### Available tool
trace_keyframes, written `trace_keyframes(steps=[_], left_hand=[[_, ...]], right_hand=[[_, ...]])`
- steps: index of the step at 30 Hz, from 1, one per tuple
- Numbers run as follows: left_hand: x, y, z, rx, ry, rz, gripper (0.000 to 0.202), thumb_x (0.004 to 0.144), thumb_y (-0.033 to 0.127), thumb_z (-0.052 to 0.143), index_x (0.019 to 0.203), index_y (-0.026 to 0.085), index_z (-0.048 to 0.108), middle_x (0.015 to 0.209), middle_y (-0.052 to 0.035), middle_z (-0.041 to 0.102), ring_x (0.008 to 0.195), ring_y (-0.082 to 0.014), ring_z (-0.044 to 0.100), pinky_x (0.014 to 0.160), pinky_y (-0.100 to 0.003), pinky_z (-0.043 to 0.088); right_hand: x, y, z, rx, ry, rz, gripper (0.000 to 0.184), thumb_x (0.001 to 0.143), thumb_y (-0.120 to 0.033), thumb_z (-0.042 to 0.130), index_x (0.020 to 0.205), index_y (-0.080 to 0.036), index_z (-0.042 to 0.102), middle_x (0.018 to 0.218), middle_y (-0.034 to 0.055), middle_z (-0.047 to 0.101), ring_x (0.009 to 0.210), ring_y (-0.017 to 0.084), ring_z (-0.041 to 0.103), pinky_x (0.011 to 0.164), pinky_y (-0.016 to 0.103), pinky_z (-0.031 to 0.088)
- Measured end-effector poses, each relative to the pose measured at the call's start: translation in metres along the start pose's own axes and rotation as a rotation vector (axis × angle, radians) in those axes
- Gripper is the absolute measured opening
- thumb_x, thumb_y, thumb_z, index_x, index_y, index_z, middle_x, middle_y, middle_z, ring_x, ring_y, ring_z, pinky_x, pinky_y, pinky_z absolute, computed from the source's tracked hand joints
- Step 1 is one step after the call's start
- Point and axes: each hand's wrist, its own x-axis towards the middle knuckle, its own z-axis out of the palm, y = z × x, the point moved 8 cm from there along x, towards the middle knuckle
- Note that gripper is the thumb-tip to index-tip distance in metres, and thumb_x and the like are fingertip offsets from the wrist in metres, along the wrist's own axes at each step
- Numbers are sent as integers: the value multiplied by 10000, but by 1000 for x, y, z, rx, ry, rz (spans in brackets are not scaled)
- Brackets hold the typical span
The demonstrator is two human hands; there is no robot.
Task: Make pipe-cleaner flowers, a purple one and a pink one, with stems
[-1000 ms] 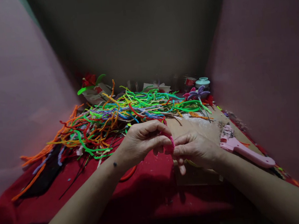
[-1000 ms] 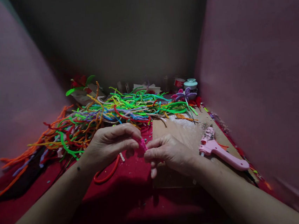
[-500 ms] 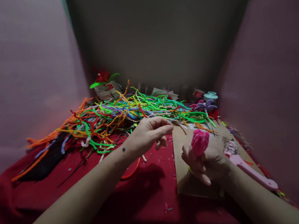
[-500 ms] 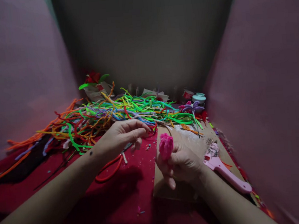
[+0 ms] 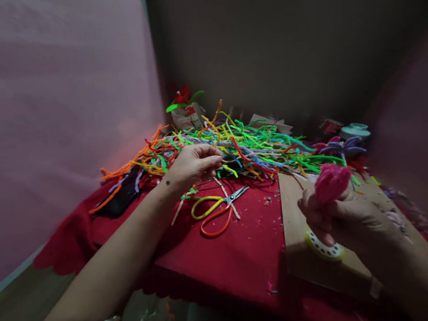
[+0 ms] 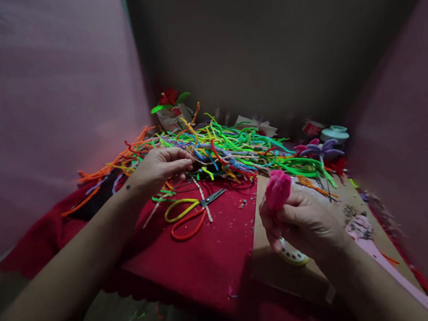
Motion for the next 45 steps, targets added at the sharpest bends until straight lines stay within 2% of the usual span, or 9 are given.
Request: trace_keyframes(steps=[5,10,17,23,27,31,35,40,45], left_hand=[[1,-15,-11,319,-102,-13,128,694,221,614,758,119,656,553,26,579,469,-70,487,473,-186,375],[5,-42,-1,796,-259,75,128,687,198,604,735,151,714,654,-13,671,602,-122,584,593,-215,410],[13,-20,-38,814,-48,110,188,726,208,567,813,146,722,734,-28,699,693,-135,608,668,-221,420],[3,-22,-42,768,-144,103,126,681,177,608,714,170,729,657,2,680,633,-118,586,622,-209,391],[-4,-32,-31,746,-202,81,123,707,185,607,751,162,719,701,-17,689,658,-125,595,626,-210,396],[-8,-46,-5,977,-280,107,137,744,173,565,771,169,699,790,-56,691,721,-160,608,643,-242,401],[-8,-60,9,1096,-237,127,184,798,189,484,772,138,659,849,-128,660,726,-213,607,603,-288,396],[-3,-45,4,1009,-248,191,140,815,214,490,767,159,609,810,-68,630,737,-164,571,664,-270,410],[7,-19,-21,225,-135,141,124,803,268,541,767,152,570,609,34,490,523,-67,418,516,-196,326]], right_hand=[[7,-6,0,-37,65,-8,227,622,-346,796,653,-143,699,540,8,531,397,88,484,331,191,452],[7,17,-14,-33,178,58,242,572,-358,816,618,-161,683,503,5,511,412,90,461,338,187,452],[1,26,-32,-86,342,88,292,483,-400,842,559,-170,679,469,21,470,392,119,461,312,221,405],[-2,35,-37,-84,350,119,238,540,-378,812,620,-179,710,539,60,484,442,151,470,347,277,376],[-2,35,-36,-79,382,132,236,539,-384,819,604,-191,699,500,29,427,433,151,442,357,291,366],[-2,33,-31,-99,392,136,257,536,-398,821,571,-186,680,521,47,459,443,141,451,366,274,362],[-2,35,-34,-83,364,156,249,569,-385,808,565,-180,666,522,45,471,424,126,449,369,272,380],[3,36,-40,-76,312,137,223,584,-366,797,579,-181,673,487,30,444,421,141,450,352,277,393],[6,33,-31,-41,294,138,253,581,-367,805,553,-178,640,478,12,425,439,126,413,355,250,402]])
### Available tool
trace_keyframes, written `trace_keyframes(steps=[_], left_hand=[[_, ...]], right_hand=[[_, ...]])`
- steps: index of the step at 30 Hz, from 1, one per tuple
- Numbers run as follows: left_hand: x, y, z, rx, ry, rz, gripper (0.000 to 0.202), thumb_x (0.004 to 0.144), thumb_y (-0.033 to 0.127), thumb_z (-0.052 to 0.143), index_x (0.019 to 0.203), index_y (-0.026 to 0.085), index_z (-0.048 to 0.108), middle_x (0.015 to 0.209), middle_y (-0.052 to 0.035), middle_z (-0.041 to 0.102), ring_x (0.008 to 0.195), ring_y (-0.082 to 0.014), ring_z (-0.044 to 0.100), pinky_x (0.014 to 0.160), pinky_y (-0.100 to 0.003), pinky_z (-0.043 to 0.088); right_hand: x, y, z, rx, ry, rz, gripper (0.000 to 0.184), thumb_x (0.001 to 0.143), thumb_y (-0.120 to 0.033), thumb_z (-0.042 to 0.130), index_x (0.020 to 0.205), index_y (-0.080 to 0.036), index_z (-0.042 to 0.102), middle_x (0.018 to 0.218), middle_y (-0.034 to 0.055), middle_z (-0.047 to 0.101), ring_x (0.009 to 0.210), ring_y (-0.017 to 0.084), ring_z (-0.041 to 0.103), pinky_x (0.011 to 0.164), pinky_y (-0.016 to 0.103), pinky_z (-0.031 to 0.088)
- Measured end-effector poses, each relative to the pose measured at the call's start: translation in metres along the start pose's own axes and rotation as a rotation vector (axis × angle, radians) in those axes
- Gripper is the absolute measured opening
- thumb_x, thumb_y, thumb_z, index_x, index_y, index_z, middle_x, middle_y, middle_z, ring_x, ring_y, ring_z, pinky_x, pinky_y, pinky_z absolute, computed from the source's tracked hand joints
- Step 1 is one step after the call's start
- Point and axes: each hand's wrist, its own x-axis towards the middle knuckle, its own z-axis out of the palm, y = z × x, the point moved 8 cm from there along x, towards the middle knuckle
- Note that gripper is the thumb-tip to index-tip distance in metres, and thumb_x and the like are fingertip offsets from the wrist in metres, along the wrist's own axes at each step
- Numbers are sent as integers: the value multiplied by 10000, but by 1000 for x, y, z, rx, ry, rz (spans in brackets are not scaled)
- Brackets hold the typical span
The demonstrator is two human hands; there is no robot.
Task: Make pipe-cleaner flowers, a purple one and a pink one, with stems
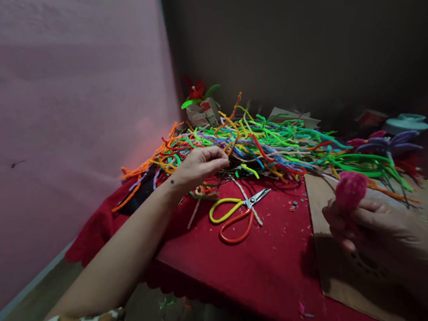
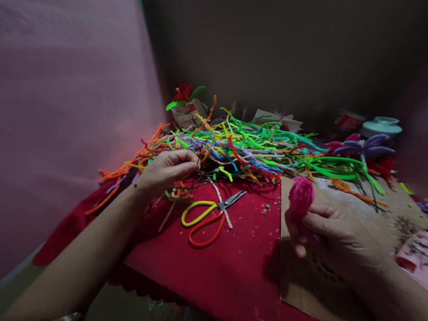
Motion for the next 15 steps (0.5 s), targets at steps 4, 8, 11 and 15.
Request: trace_keyframes(steps=[4,8,11,15], left_hand=[[5,-4,1,-365,118,-97,164,791,310,571,757,150,557,568,48,459,430,-37,308,431,-184,226],[9,18,32,-479,60,-103,187,800,305,570,716,145,520,637,19,557,415,-21,309,406,-167,213],[6,46,67,-449,-61,-98,187,832,316,533,738,164,482,596,26,580,400,-29,324,398,-159,223],[-7,83,115,-283,-223,11,79,823,220,502,768,163,509,585,36,532,510,-68,454,481,-172,348]], right_hand=[[0,-6,2,86,78,-41,257,543,-324,834,619,-170,642,538,19,513,433,90,401,362,211,386],[3,-10,0,210,88,-97,275,574,-296,825,755,-187,650,621,-7,575,469,77,452,434,198,426],[7,-12,-4,306,87,-113,276,603,-279,816,803,-191,648,674,-22,604,578,95,538,511,202,461],[10,-14,-12,361,122,-156,259,627,-307,801,806,-182,662,661,-16,646,633,125,594,618,263,500]])
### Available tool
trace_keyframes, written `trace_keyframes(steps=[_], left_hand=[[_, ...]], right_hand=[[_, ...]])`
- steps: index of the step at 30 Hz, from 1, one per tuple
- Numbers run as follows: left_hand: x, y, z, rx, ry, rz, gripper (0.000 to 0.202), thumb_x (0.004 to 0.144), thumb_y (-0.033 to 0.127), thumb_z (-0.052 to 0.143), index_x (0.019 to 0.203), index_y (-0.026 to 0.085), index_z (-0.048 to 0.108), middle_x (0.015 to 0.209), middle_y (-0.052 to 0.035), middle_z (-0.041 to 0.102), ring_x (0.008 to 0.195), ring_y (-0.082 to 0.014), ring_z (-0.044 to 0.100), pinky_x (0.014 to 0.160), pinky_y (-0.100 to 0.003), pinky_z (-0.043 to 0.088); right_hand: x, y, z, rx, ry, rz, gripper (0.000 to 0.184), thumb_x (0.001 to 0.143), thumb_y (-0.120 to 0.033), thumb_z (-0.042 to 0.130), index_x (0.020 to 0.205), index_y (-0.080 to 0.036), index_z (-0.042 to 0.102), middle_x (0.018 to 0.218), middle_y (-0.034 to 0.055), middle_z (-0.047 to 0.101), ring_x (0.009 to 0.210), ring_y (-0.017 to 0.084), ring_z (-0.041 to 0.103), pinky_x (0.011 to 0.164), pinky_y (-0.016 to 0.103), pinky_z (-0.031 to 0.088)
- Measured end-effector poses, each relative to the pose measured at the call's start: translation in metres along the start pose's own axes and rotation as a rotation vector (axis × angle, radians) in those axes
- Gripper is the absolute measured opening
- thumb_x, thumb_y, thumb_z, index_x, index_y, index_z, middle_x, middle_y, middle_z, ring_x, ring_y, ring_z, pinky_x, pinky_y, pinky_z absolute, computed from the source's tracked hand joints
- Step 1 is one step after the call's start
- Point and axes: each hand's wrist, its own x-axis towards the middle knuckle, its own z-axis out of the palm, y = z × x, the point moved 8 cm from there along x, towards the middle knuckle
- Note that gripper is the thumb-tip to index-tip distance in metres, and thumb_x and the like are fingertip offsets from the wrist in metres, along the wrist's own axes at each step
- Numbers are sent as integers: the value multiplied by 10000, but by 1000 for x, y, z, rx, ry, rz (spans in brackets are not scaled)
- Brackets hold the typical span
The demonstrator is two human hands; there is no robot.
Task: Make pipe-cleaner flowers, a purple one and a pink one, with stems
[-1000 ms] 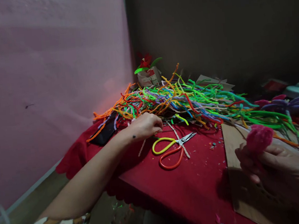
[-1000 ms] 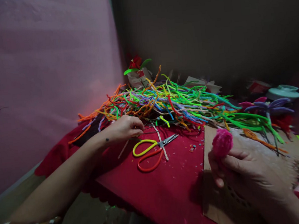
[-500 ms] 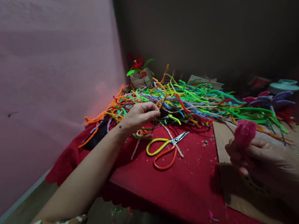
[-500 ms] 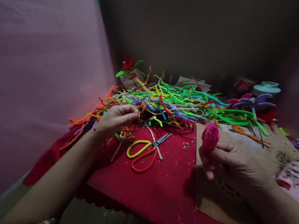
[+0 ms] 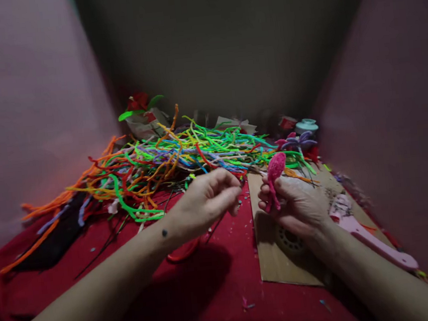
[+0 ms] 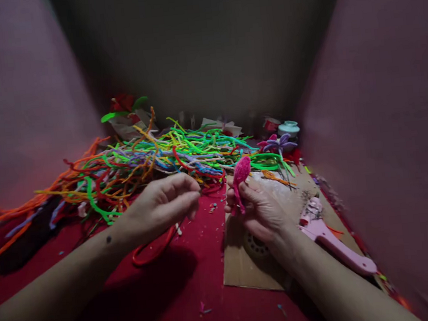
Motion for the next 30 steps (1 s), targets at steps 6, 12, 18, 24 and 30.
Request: trace_keyframes(steps=[6,12,18,24,30], left_hand=[[1,0,45,331,-116,93,100,826,196,479,755,173,546,627,32,543,573,-91,468,549,-201,377],[6,-14,45,256,-65,22,137,832,202,463,742,166,561,606,24,560,570,-105,507,563,-216,400],[4,-15,47,168,-61,-37,144,830,202,473,720,157,554,597,17,562,545,-93,498,536,-205,391],[2,-16,52,65,-83,-89,125,821,180,481,713,159,538,582,18,578,477,-71,468,465,-181,354],[2,-28,59,28,-90,-140,113,839,221,452,755,173,510,576,20,584,438,-74,467,424,-177,345]], right_hand=[[3,-7,0,32,-15,-66,256,595,-302,815,785,-217,667,663,-29,683,692,175,641,680,330,513],[1,-8,2,44,-28,-59,242,598,-306,814,766,-206,671,675,-21,695,673,164,643,698,322,506],[1,-10,1,4,-4,-106,246,568,-313,829,729,-206,678,685,-16,704,710,169,650,703,301,492],[1,-13,4,-38,19,-186,243,549,-323,835,717,-206,705,682,-5,714,717,176,652,718,303,487],[0,-9,4,-5,36,-180,254,545,-325,838,715,-183,713,690,24,730,735,198,660,713,315,490]])
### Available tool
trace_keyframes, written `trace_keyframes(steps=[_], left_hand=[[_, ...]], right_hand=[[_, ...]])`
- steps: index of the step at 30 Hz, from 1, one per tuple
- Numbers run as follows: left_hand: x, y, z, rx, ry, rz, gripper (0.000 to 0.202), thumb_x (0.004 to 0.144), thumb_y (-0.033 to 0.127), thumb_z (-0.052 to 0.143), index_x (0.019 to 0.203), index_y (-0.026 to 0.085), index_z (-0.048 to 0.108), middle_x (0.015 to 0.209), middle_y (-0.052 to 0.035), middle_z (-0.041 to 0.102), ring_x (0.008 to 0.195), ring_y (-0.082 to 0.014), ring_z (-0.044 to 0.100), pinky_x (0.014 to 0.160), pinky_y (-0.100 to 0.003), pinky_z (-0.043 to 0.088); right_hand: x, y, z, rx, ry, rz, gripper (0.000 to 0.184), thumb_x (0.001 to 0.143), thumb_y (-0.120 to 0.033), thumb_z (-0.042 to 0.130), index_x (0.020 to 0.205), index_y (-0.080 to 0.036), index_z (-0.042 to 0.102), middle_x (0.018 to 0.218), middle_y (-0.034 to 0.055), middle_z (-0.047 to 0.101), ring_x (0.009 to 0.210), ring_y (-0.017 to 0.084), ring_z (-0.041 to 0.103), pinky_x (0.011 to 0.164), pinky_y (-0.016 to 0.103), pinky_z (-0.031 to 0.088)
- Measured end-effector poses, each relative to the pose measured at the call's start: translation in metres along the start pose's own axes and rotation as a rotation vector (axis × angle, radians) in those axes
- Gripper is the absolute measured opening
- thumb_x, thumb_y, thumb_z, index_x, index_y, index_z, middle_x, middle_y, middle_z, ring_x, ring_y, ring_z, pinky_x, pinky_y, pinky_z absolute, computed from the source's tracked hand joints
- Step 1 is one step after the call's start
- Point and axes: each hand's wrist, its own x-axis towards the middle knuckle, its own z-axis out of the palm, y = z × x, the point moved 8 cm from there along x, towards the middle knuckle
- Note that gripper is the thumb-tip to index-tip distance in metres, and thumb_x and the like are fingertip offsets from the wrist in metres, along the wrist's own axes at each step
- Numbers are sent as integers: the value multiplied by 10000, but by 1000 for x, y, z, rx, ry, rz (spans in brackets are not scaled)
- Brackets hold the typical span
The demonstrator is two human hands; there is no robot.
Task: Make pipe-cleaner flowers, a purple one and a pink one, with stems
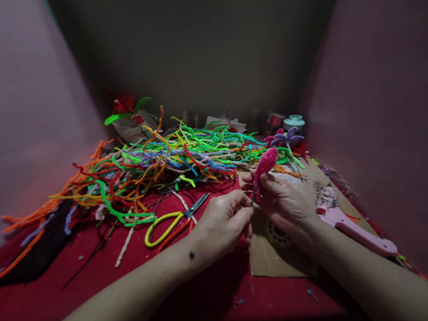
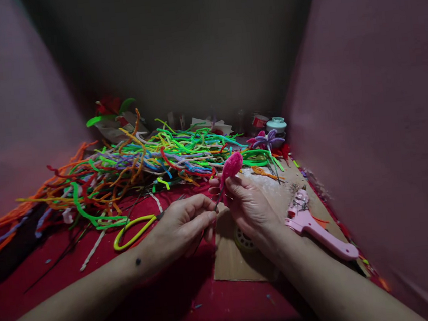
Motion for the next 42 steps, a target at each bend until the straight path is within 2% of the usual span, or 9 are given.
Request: trace_keyframes(steps=[5,8,11,16,25,36,42], left_hand=[[-1,-6,5,22,-2,-29,110,855,250,414,848,187,504,563,39,564,401,-82,464,403,-187,345],[-2,0,2,81,37,60,109,848,219,421,820,176,517,599,33,554,507,-92,506,507,-204,394],[-4,3,-5,193,88,122,126,836,195,439,771,160,542,647,22,541,600,-100,494,577,-218,388],[-1,-2,-2,277,37,124,163,846,187,422,795,147,572,672,17,546,609,-101,469,585,-226,362],[2,1,-8,414,122,196,148,853,183,465,720,162,526,613,41,497,553,-83,428,562,-210,324],[0,3,-7,486,102,245,133,853,176,488,736,163,551,595,45,485,529,-79,410,548,-205,309],[0,5,-6,482,113,280,133,851,167,478,722,172,511,613,40,500,544,-82,430,559,-202,317]], right_hand=[[1,4,-3,28,7,13,221,573,-312,824,716,-190,707,720,16,741,732,197,662,739,326,493],[2,4,-5,52,19,36,245,552,-308,839,724,-195,707,719,10,741,772,204,663,756,331,491],[3,4,-6,71,22,60,283,525,-322,854,735,-201,707,724,12,742,811,216,661,771,348,487],[2,5,-3,109,-9,94,268,542,-304,849,743,-197,707,720,14,742,837,223,659,797,372,479],[-1,15,-5,191,-3,161,259,548,-277,850,737,-177,704,704,11,739,782,210,657,798,376,488],[-1,18,-4,199,-26,199,245,561,-276,842,752,-195,711,691,15,738,791,229,663,778,397,500],[-1,18,-3,216,-39,194,223,576,-272,836,738,-187,708,688,17,734,797,218,663,807,394,491]])
